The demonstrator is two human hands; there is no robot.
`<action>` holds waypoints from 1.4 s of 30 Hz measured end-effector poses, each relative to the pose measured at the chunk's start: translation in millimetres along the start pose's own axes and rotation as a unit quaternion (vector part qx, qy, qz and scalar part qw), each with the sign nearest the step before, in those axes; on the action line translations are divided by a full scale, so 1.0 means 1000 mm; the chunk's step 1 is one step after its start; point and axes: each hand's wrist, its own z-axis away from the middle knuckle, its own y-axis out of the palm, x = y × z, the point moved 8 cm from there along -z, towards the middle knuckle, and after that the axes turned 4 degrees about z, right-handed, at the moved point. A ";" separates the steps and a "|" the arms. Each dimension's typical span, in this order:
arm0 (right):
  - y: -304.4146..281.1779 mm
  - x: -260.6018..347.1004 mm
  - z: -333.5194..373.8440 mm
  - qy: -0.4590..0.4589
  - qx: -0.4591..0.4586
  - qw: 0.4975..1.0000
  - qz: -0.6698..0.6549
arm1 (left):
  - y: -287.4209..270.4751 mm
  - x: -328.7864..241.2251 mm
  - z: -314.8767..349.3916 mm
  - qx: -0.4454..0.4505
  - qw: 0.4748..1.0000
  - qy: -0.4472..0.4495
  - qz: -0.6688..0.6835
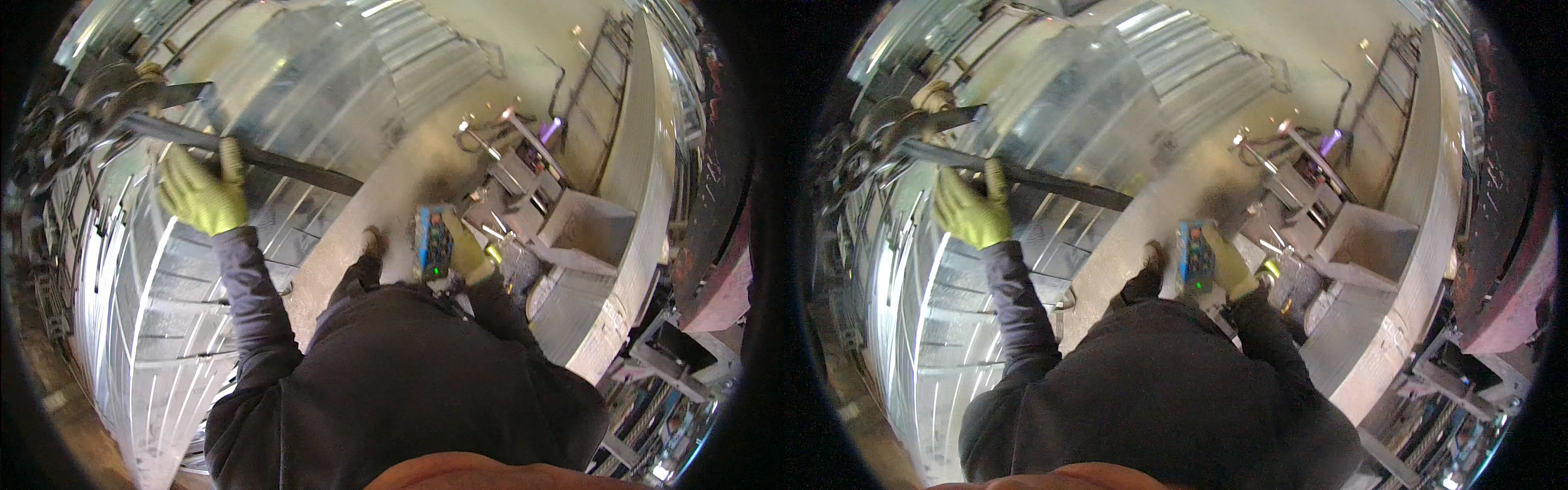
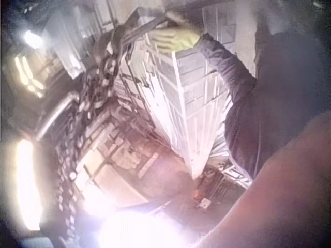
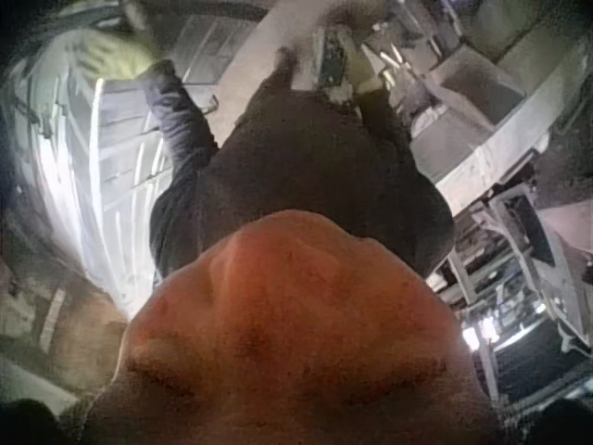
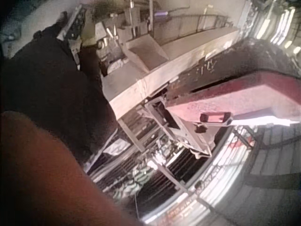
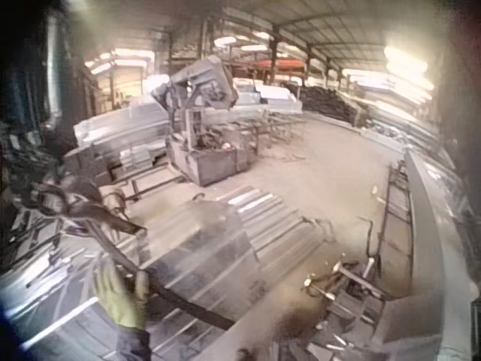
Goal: The person uses a handheld remote to operate an overhead chain hoist, lifting and lowering large metal sheets. They guide the suspended sheets with gloved hands, repositioning them among stacks of metal stock in a workshop.
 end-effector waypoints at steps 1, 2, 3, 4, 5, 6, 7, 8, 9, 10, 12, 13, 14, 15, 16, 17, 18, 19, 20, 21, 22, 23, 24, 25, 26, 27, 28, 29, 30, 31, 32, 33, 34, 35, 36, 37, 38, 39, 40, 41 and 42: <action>-0.004 0.005 -0.016 -0.002 -0.011 1.000 0.013 | 0.005 -0.002 -0.003 0.000 1.000 0.009 -0.011; -0.007 0.014 -0.030 -0.019 -0.018 0.999 0.026 | 0.009 -0.003 -0.007 0.008 0.999 0.019 -0.029; -0.006 0.020 -0.042 -0.018 -0.012 1.000 0.005 | 0.009 -0.001 -0.009 0.007 1.000 0.010 -0.017; -0.004 0.028 -0.052 -0.025 -0.006 1.000 -0.017 | 0.010 0.001 -0.011 0.004 1.000 0.006 -0.015; -0.002 0.035 -0.060 -0.021 -0.003 0.999 -0.037 | 0.013 0.001 -0.013 0.014 0.999 0.006 -0.029; -0.001 0.044 -0.066 -0.029 -0.009 0.999 -0.040 | 0.016 0.002 -0.014 0.025 0.999 0.000 -0.044; 0.000 0.053 -0.072 -0.027 -0.016 0.999 -0.041 | 0.016 0.005 -0.015 0.023 0.999 -0.008 -0.038; 0.001 0.063 -0.077 -0.035 -0.018 0.998 -0.041 | 0.018 0.004 -0.015 0.024 0.999 -0.002 -0.042; 0.002 0.070 -0.083 -0.025 -0.012 0.998 -0.064 | 0.020 0.005 -0.016 0.027 0.999 0.001 -0.046; -0.002 0.077 -0.090 -0.018 -0.022 0.998 -0.056 | 0.023 0.006 -0.016 0.029 0.999 0.000 -0.045; -0.009 0.093 -0.109 -0.032 0.010 0.998 -0.045 | 0.028 0.007 -0.015 0.033 0.999 -0.001 -0.034; -0.019 0.094 -0.123 -0.009 0.004 0.999 -0.052 | 0.031 0.007 -0.015 0.033 0.999 -0.003 -0.028; -0.031 0.097 -0.139 0.001 -0.006 0.999 -0.051 | 0.032 0.008 -0.015 0.032 0.999 -0.006 -0.025; -0.037 0.105 -0.156 -0.017 0.021 0.999 -0.042 | 0.035 0.010 -0.014 0.034 0.998 -0.029 -0.034; -0.049 0.109 -0.174 -0.014 0.004 1.000 -0.022 | 0.038 0.011 -0.014 0.035 0.997 -0.041 -0.055; -0.054 0.118 -0.190 -0.029 0.029 0.999 -0.031 | 0.040 0.010 -0.014 0.031 0.996 -0.053 -0.069; -0.056 0.129 -0.207 -0.041 0.060 0.997 -0.025 | 0.043 0.007 -0.013 0.032 0.994 -0.063 -0.086; -0.063 0.135 -0.224 -0.020 0.057 0.998 -0.036 | 0.047 0.006 -0.013 0.038 0.992 -0.088 -0.087; -0.069 0.144 -0.242 -0.004 0.058 0.997 -0.048 | 0.049 0.004 -0.013 0.041 0.988 -0.108 -0.103; -0.074 0.158 -0.261 -0.015 0.064 0.998 -0.016 | 0.053 0.003 -0.013 0.049 0.985 -0.137 -0.097; -0.078 0.172 -0.281 -0.025 0.073 0.997 0.013 | 0.056 0.003 -0.013 0.061 0.980 -0.167 -0.093; -0.082 0.189 -0.301 -0.048 0.087 0.994 0.041 | 0.061 0.005 -0.013 0.071 0.972 -0.211 -0.070; -0.084 0.198 -0.322 -0.019 0.106 0.994 0.024 | 0.062 0.005 -0.011 0.070 0.964 -0.244 -0.077; -0.086 0.206 -0.343 0.005 0.122 0.993 0.004 | 0.065 0.012 -0.009 0.068 0.947 -0.306 -0.072; -0.089 0.214 -0.362 0.035 0.123 0.992 -0.005 | 0.067 0.015 -0.010 0.056 0.940 -0.333 -0.054; -0.089 0.224 -0.380 0.040 0.131 0.990 0.024 | 0.072 0.023 -0.007 0.062 0.922 -0.380 -0.043; -0.085 0.239 -0.397 0.028 0.151 0.987 0.038 | 0.082 0.036 0.006 0.050 0.871 -0.484 0.071; -0.081 0.251 -0.413 0.024 0.156 0.985 0.063 | 0.080 0.038 0.004 0.052 0.887 -0.459 0.014; -0.074 0.265 -0.427 0.004 0.177 0.980 0.088 | 0.082 0.043 0.003 0.053 0.891 -0.450 -0.009; -0.069 0.274 -0.438 0.024 0.183 0.979 0.083 | 0.080 0.049 0.008 0.052 0.889 -0.453 -0.035; -0.067 0.285 -0.448 0.029 0.178 0.979 0.098 | 0.081 0.055 0.010 0.047 0.892 -0.447 -0.044; -0.062 0.295 -0.456 0.025 0.187 0.976 0.111 | 0.081 0.063 0.014 0.028 0.888 -0.456 -0.053; -0.057 0.305 -0.464 0.010 0.201 0.973 0.113 | 0.084 0.071 0.019 0.016 0.881 -0.473 -0.016; -0.055 0.313 -0.473 0.002 0.195 0.974 0.115 | 0.085 0.073 0.018 0.025 0.890 -0.454 -0.038; -0.052 0.317 -0.482 0.010 0.198 0.974 0.114 | 0.086 0.077 0.021 0.034 0.883 -0.465 -0.051; -0.050 0.323 -0.490 0.003 0.205 0.972 0.115 | 0.087 0.080 0.024 0.037 0.875 -0.480 -0.046; -0.049 0.331 -0.497 -0.013 0.210 0.970 0.120 | 0.089 0.081 0.029 0.033 0.865 -0.501 -0.022; -0.052 0.334 -0.503 0.010 0.205 0.972 0.111 | 0.087 0.080 0.030 0.032 0.862 -0.505 -0.034; -0.051 0.339 -0.508 0.023 0.217 0.970 0.110 | 0.084 0.076 0.027 0.015 0.873 -0.485 -0.052; -0.051 0.345 -0.514 0.033 0.224 0.968 0.105 | 0.082 0.075 0.029 0.021 0.867 -0.493 -0.068; -0.051 0.353 -0.521 0.038 0.229 0.968 0.098 | 0.083 0.074 0.027 0.013 0.876 -0.477 -0.065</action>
